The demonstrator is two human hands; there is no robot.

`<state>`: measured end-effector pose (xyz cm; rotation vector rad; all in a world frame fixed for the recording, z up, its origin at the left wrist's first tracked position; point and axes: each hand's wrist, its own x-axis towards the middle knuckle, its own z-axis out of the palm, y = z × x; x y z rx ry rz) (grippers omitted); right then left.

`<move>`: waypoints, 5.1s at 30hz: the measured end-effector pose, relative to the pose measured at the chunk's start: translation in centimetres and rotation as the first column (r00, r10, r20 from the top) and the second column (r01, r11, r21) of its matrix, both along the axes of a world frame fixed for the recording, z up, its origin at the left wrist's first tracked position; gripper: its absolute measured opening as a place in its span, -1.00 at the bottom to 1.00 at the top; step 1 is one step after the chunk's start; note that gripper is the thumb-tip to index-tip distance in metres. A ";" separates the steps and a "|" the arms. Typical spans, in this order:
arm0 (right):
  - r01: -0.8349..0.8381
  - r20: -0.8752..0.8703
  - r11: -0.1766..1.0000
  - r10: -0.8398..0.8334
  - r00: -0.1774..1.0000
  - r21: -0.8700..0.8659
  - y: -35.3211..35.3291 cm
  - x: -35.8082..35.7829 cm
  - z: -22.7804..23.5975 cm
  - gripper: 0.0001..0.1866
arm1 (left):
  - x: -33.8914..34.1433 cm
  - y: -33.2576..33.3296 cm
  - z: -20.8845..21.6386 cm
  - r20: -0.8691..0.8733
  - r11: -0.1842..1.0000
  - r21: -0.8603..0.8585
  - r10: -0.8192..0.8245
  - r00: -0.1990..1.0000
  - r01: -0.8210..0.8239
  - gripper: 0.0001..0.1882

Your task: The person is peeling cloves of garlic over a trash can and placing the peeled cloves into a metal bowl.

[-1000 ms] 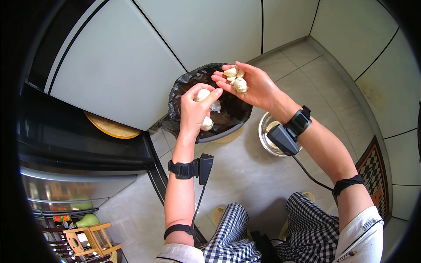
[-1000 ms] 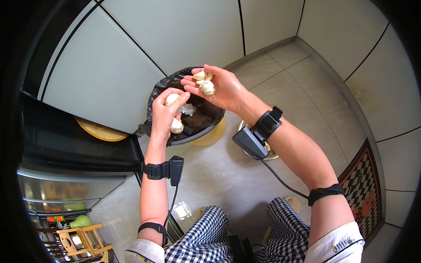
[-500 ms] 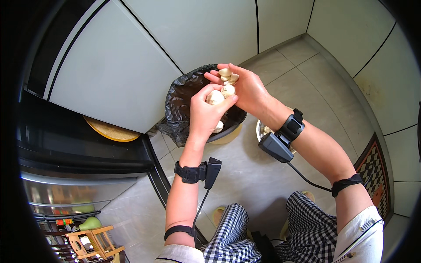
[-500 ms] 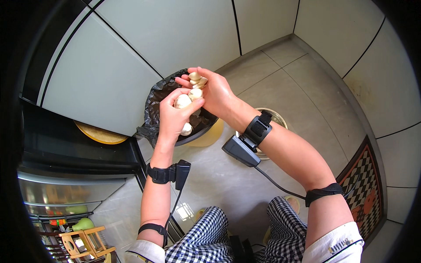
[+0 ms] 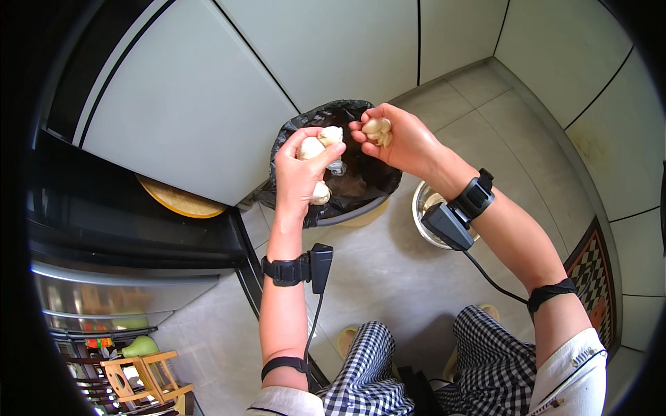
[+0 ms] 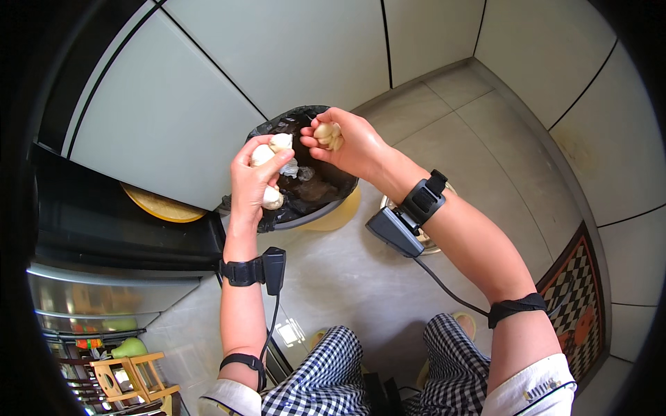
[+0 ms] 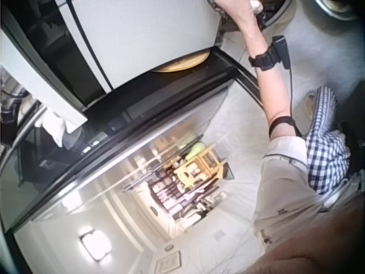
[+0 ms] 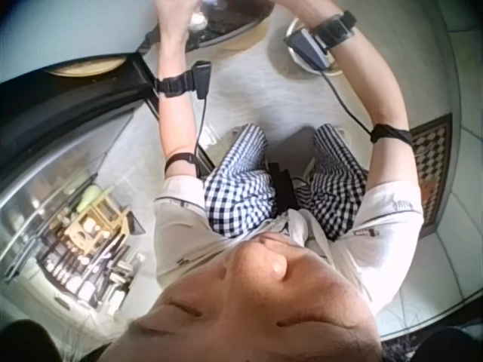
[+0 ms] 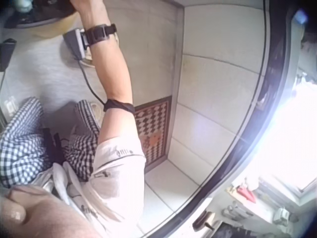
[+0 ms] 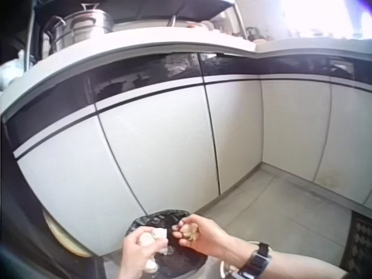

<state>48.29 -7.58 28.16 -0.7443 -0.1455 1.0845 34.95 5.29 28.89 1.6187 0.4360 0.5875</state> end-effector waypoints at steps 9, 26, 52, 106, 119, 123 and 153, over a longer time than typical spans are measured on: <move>-0.033 0.746 0.968 0.214 0.631 -0.249 -0.7 -1.4 0.9 -0.74 | 0.5 0.3 -1.3 -0.024 0.967 0.247 -0.061 0.998 0.065 -0.75; 0.061 0.849 0.962 0.204 0.487 -0.266 -1.1 -1.1 1.3 -0.65 | 0.2 0.0 -0.8 0.034 0.934 0.353 -0.077 0.996 0.060 -0.84; 0.129 0.597 0.985 -0.034 0.801 -0.116 1.4 -2.3 0.5 -0.82 | 0.0 -0.2 -1.5 0.064 0.982 0.184 -0.055 0.996 0.042 -0.82; -0.126 0.751 0.916 0.385 0.536 -0.380 -0.7 -1.2 0.9 -0.72 | -0.7 -0.3 -0.1 -0.035 0.853 0.501 -0.146 0.989 0.144 -0.81; 0.058 0.847 0.980 0.136 0.515 -0.192 -0.5 -1.3 0.5 -0.77 | 0.0 0.0 -1.7 0.024 0.830 0.558 -0.044 0.999 0.023 -0.74; 0.105 0.887 0.982 0.091 0.452 -0.154 -0.2 -1.7 0.3 -0.82 | 0.1 -0.1 -1.8 0.008 0.823 0.568 -0.018 1.000 0.011 -0.76; -0.101 0.749 0.928 0.350 0.563 -0.357 -1.4 -1.6 1.9 -0.69 | -0.3 -0.1 -0.6 0.012 0.866 0.497 -0.081 0.997 0.065 -0.78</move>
